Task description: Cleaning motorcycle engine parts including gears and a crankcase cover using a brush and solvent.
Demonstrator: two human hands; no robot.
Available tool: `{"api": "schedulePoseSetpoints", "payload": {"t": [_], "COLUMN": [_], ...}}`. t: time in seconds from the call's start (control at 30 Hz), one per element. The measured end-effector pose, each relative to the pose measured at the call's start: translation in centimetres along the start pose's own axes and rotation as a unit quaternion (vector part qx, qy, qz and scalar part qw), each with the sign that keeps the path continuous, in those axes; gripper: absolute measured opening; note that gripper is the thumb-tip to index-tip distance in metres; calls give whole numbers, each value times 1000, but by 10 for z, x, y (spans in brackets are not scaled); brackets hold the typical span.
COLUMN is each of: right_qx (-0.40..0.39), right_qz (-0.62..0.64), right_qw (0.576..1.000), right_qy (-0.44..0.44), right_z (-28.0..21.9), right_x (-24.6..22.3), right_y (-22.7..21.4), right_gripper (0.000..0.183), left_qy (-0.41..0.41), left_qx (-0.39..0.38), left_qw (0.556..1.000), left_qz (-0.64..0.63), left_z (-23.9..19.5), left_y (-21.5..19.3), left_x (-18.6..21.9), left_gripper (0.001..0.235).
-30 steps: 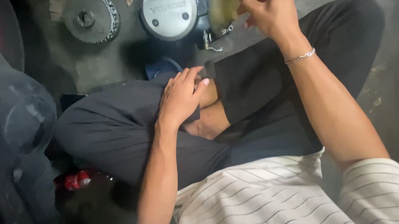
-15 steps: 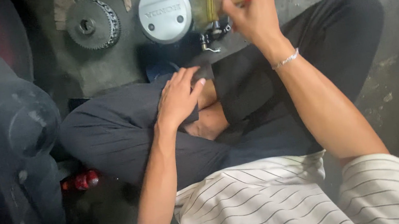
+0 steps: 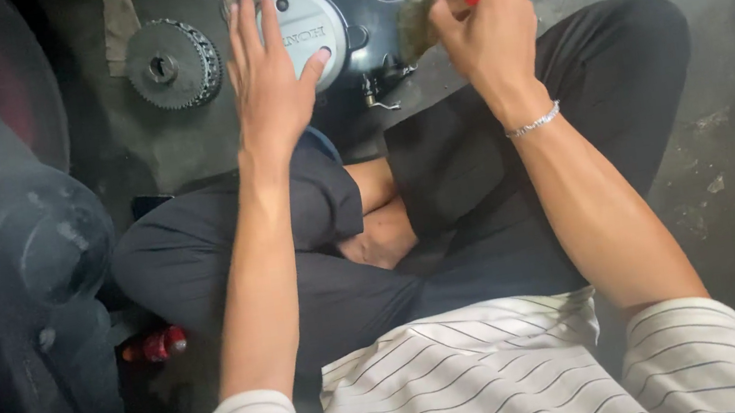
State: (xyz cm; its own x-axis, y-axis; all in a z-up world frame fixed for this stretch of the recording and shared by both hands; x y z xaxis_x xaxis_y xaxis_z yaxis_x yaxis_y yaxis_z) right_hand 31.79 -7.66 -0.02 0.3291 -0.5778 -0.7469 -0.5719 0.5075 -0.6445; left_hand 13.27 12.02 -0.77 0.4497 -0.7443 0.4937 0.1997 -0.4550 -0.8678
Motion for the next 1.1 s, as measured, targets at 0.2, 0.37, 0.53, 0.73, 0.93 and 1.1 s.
{"api": "schedulePoseSetpoints", "payload": {"t": [0.2, 0.37, 0.53, 0.73, 0.93, 1.1], "right_qx": [28, -77, -116, -168, -203, -246], "right_qz": [25, -57, -104, -89, -105, -112], "right_qw": [983, 946, 940, 942, 936, 917], "right_qy": [-177, -310, -304, -276, -267, -293], "right_z": [-1, 7, 8, -12, -37, -38], "right_x": [-46, -73, -60, -70, -70, -59], "right_y": [0, 45, 57, 40, 22, 0], "right_gripper": [25, 56, 70, 66, 54, 42], "left_qy": [-106, -40, -56, -67, -100, -107], "left_qx": [-144, -72, -71, -61, -84, -90], "left_qw": [984, 997, 996, 996, 991, 990], "left_qz": [20, 12, 2, -10, -8, -19], "left_z": [27, 23, 25, 29, 28, 26], "left_y": [43, 46, 45, 45, 44, 42], "left_x": [-27, -22, -18, -22, -25, -26], "left_gripper": [119, 118, 118, 120, 119, 119]}}
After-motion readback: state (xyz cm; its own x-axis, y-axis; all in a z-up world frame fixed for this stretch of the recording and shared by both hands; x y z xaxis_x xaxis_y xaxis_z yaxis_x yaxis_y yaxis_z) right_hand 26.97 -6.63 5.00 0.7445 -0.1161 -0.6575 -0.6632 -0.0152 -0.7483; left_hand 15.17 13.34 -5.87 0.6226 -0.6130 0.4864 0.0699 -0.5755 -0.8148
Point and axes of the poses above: each hand's wrist, its own z-axis towards the middle knuckle, its own y-axis out of the palm, x = y × z, the point moved 7 cm from there along z, towards the middle knuckle, and after that the axes turned 7 degrees about -x, right-handed, at the moved point
